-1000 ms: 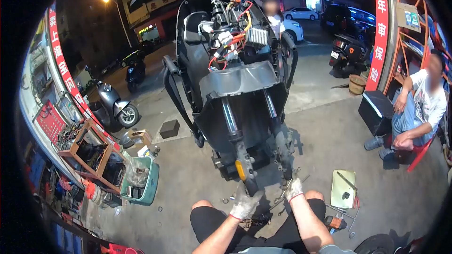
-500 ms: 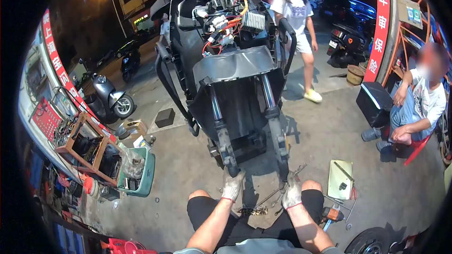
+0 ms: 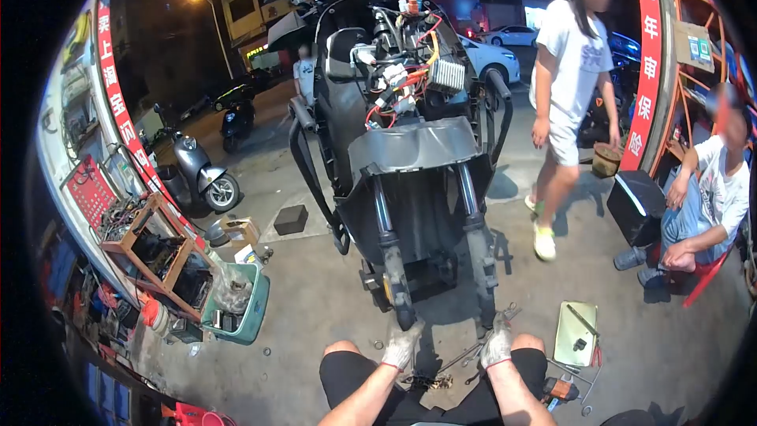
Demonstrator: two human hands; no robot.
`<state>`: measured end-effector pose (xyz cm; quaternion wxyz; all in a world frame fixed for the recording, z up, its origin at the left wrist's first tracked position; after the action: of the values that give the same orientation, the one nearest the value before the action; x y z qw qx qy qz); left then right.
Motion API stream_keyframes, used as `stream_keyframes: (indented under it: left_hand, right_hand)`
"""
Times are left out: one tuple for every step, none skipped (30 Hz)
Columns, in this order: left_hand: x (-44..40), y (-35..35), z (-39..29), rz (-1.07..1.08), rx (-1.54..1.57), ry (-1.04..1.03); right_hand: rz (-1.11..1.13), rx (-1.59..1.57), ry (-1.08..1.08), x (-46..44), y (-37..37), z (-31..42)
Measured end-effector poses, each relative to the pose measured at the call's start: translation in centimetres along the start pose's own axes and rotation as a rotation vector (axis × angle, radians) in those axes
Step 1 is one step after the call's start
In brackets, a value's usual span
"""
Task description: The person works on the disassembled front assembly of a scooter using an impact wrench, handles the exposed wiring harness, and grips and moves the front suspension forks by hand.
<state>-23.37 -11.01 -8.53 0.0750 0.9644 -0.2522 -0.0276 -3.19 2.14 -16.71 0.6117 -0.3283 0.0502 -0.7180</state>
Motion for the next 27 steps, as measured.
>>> stream_keyframes:
  left_hand:
    - [0.2,-0.1,0.4,0.009,-0.009,-0.069]
    - [0.3,-0.2,0.4,0.018,-0.019,-0.136]
    - [0.9,-0.1,-0.7,0.065,-0.068,-0.090]
    - [1.6,0.0,-2.2,0.061,-0.066,-0.093]
    - [2.5,-0.3,-4.4,0.105,0.036,-0.118]
    - [3.0,-0.6,-5.7,0.149,0.139,-0.145]
    - [2.9,-0.6,-4.1,0.106,0.076,-0.100]
    - [3.1,-0.7,-4.4,0.103,0.077,-0.105]
    - [3.6,-0.9,-4.7,0.145,0.078,-0.089]
    - [3.9,-1.1,-4.9,0.188,0.077,-0.072]
    - [3.4,-1.8,-3.0,0.228,0.142,-0.057]
    - [3.5,-1.7,-3.7,0.225,0.140,-0.060]
    - [3.9,-1.7,-4.6,0.236,0.053,-0.107]
    - [4.1,-1.8,-5.3,0.246,-0.033,-0.155]
    - [4.3,-2.0,-4.7,0.254,-0.020,-0.096]
    - [4.2,-2.3,-4.1,0.252,-0.021,-0.099]
    - [4.2,-2.4,-4.2,0.243,-0.104,-0.194]
    - [4.2,-2.7,-4.4,0.234,-0.188,-0.288]
    - [4.5,-2.8,-4.4,0.199,-0.160,-0.306]
    - [5.1,-3.0,-5.6,0.197,-0.161,-0.309]
    - [5.6,-3.2,-7.0,0.197,-0.141,-0.336]
    - [5.9,-3.4,-7.9,0.198,-0.121,-0.363]
    - [6.1,-3.5,-7.6,0.185,-0.125,-0.386]
    - [6.0,-3.5,-7.5,0.184,-0.125,-0.388]
    - [5.7,-3.5,-7.2,0.183,-0.198,-0.360]
    - [5.5,-3.5,-7.0,0.183,-0.271,-0.331]
    - [5.5,-3.7,-6.9,0.183,-0.271,-0.330]
  right_hand:
    - [-0.005,-0.065,-0.040,-0.6,-0.2,-0.3]
    - [-0.012,-0.096,-0.082,-1.3,-0.2,-0.7]
    - [-0.021,-0.127,-0.124,-1.8,-0.4,-1.0]
    - [-0.016,-0.127,-0.124,-2.3,-0.4,-0.9]
    - [0.001,-0.106,-0.180,-2.7,-0.6,-1.2]
    - [0.018,-0.086,-0.236,-2.9,-0.8,-1.1]
    - [0.051,-0.100,-0.248,-3.9,-0.9,-1.8]
    - [0.056,-0.102,-0.247,-4.2,-1.1,-1.8]
    - [0.057,-0.108,-0.255,-4.4,-1.4,-2.0]
    - [0.056,-0.115,-0.264,-4.6,-1.6,-2.2]
    - [0.061,-0.118,-0.266,-4.8,-1.9,-2.3]
    - [0.069,-0.115,-0.284,-5.3,-2.0,-2.8]
    - [0.076,-0.111,-0.301,-5.7,-2.1,-3.3]
    - [0.079,-0.113,-0.302,-6.2,-2.2,-3.7]
    - [0.069,-0.078,-0.325,-6.5,-2.4,-4.1]
    - [0.060,-0.042,-0.349,-6.8,-2.4,-4.5]
    - [0.063,-0.043,-0.349,-6.9,-2.8,-4.5]
    - [0.054,-0.049,-0.374,-6.9,-3.1,-4.6]
    - [0.044,-0.056,-0.399,-7.0,-3.4,-4.7]
    - [0.047,-0.058,-0.399,-7.4,-3.6,-5.1]
    - [0.050,-0.063,-0.439,-7.7,-3.8,-5.7]
    - [0.054,-0.069,-0.479,-7.7,-4.0,-6.0]
    - [0.056,-0.069,-0.479,-7.7,-4.1,-6.1]
    - [0.025,-0.051,-0.467,-7.8,-4.0,-6.1]
    - [-0.006,-0.034,-0.454,-7.9,-4.0,-6.0]
    - [-0.004,-0.035,-0.454,-8.0,-4.2,-6.0]
    - [-0.010,-0.034,-0.445,-8.1,-4.1,-6.0]
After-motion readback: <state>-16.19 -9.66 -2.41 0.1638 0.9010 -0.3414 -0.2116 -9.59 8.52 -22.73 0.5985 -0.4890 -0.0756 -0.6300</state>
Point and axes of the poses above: each hand's wrist, its own x-axis away from the middle knuckle, its own y-axis out of the back of the hand, z = x × y, the point moved 5 cm from there along -x, towards the middle knuckle, and after that the axes turned 13 degrees about -z, right-handed, at the moved point
